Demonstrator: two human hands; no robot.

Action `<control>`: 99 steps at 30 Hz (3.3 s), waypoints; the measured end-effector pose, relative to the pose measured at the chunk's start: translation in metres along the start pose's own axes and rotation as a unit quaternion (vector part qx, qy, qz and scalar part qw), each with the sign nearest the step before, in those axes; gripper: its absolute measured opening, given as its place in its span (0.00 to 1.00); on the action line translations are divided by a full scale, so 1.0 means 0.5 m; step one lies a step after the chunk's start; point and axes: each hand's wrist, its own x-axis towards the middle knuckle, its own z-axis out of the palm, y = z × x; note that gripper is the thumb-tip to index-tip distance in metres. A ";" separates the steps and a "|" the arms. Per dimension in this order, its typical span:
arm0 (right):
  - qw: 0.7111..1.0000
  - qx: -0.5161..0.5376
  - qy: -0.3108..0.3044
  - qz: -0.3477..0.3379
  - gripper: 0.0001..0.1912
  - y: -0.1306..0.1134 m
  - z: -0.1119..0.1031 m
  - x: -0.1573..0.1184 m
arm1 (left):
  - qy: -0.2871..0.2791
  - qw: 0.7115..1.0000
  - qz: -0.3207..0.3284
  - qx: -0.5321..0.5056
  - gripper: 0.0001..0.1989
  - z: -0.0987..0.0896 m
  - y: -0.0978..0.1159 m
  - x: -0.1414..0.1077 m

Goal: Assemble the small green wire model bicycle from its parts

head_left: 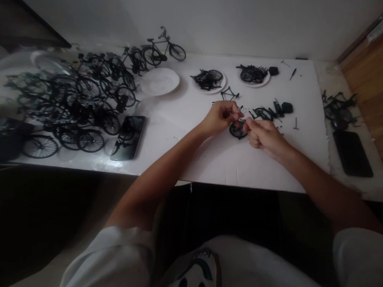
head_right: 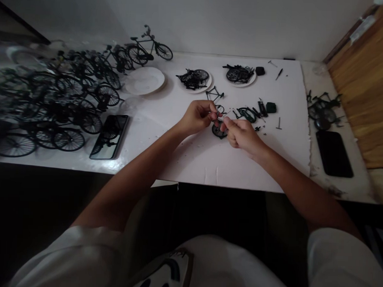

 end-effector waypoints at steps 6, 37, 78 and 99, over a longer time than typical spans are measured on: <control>0.995 0.057 -0.043 0.070 0.26 -0.015 -0.016 0.007 | -0.015 1.000 0.014 0.000 0.18 0.000 -0.001 0.000; 0.926 -0.298 0.106 -0.207 0.40 0.005 0.005 0.004 | -0.006 1.000 -0.007 0.006 0.19 0.003 0.005 0.005; 0.826 -0.445 0.146 -0.315 0.23 -0.008 -0.014 -0.003 | -0.030 0.999 -0.033 -0.022 0.28 -0.004 0.042 -0.004; 0.890 -0.341 0.118 -0.278 0.27 0.008 0.008 -0.014 | -0.021 0.999 0.048 -0.009 0.26 0.006 0.014 -0.006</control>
